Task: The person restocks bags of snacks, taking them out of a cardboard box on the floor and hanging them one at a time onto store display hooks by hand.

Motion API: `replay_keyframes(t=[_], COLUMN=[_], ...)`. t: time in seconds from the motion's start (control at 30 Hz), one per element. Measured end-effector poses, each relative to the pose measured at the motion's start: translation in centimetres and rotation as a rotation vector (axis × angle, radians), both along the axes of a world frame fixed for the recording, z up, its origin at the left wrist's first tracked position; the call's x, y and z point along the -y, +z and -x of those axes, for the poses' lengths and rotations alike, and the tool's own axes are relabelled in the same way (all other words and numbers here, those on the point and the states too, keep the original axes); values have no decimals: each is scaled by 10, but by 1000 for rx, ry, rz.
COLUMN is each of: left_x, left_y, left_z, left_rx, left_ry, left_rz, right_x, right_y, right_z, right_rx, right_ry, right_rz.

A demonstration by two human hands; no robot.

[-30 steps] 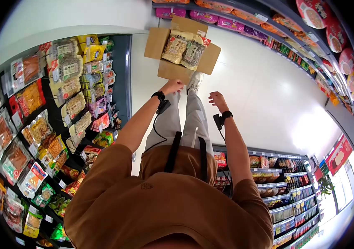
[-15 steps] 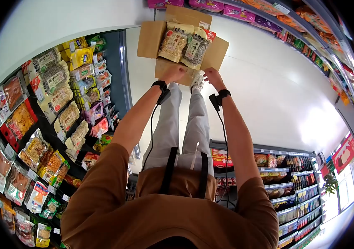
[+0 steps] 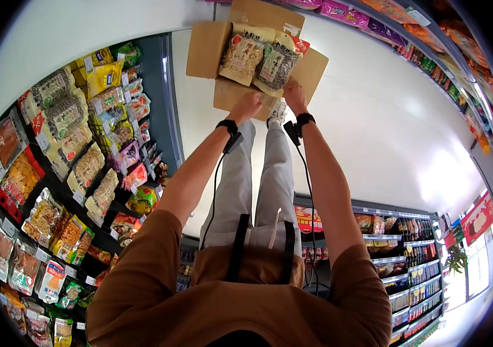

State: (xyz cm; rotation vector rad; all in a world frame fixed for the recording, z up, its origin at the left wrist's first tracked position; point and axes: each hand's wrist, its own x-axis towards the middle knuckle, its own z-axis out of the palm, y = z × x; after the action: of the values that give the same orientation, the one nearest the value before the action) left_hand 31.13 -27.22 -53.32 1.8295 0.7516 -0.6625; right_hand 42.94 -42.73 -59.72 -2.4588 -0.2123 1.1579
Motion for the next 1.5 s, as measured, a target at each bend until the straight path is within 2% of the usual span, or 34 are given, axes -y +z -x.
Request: replay_keyframes(t=[0.07, 0.33, 0.4, 0.5, 0.53, 0.67, 0.77, 0.83, 0.87, 0.97, 1.03, 1.1, 1.17, 1.2, 1.23, 1.3, 1.37, 1.5], left_x=[-7, -15, -30, -32, -26, -32, -32, -30, -29, -24, -33, -41, -49, -58, -61, -70, -82, -92], left_y=[2, -8, -15, -6, -3, 2, 38, 49, 54, 91, 101, 121, 164, 197, 212, 240, 262, 331], left_z=[-5, 2, 6, 14, 17, 22, 7, 6, 6, 1, 5, 9, 15, 15, 22, 36, 52, 91], left_rx=[-34, -38, -143, -28, 48, -32, -49, -6, 29, 8, 38, 74, 142, 57, 83, 88, 126, 431], left_ry=[-11, 44, -138, -155, -42, -128, -103, -74, -56, 89, 129, 165, 490, 436, 452, 578, 666, 720], left_rz=[-24, -89, 27, -76, -132, -109, -43, -29, -9, 17, 46, 78, 301, 332, 317, 401, 398, 338], right_x=[-14, -25, -23, -9, -9, 25, 48, 55, 58, 68, 70, 62, 43, 35, 24, 3, -20, -56], right_y=[-7, 4, 10, 22, 29, 33, 55, 92, 109, 148, 168, 196, 229, 246, 262, 289, 317, 382], right_z=[-8, -18, -13, -14, -17, -14, -25, -33, -35, -31, -24, -14, -6, 1, 6, 19, 37, 54], right_rx=[-72, -21, -12, -17, -38, -54, -133, -285, -277, -464, -493, -469, -424, -390, -376, -348, -369, -334], right_ry=[-81, -23, -21, 27, 25, 30, 18, -60, -50, -62, -4, 63, 141, 183, 219, 322, 274, 423], right_rz=[-64, 34, -9, -93, -59, -148, -173, -219, -224, -464, -583, -623, -607, -613, -630, -685, -734, -749])
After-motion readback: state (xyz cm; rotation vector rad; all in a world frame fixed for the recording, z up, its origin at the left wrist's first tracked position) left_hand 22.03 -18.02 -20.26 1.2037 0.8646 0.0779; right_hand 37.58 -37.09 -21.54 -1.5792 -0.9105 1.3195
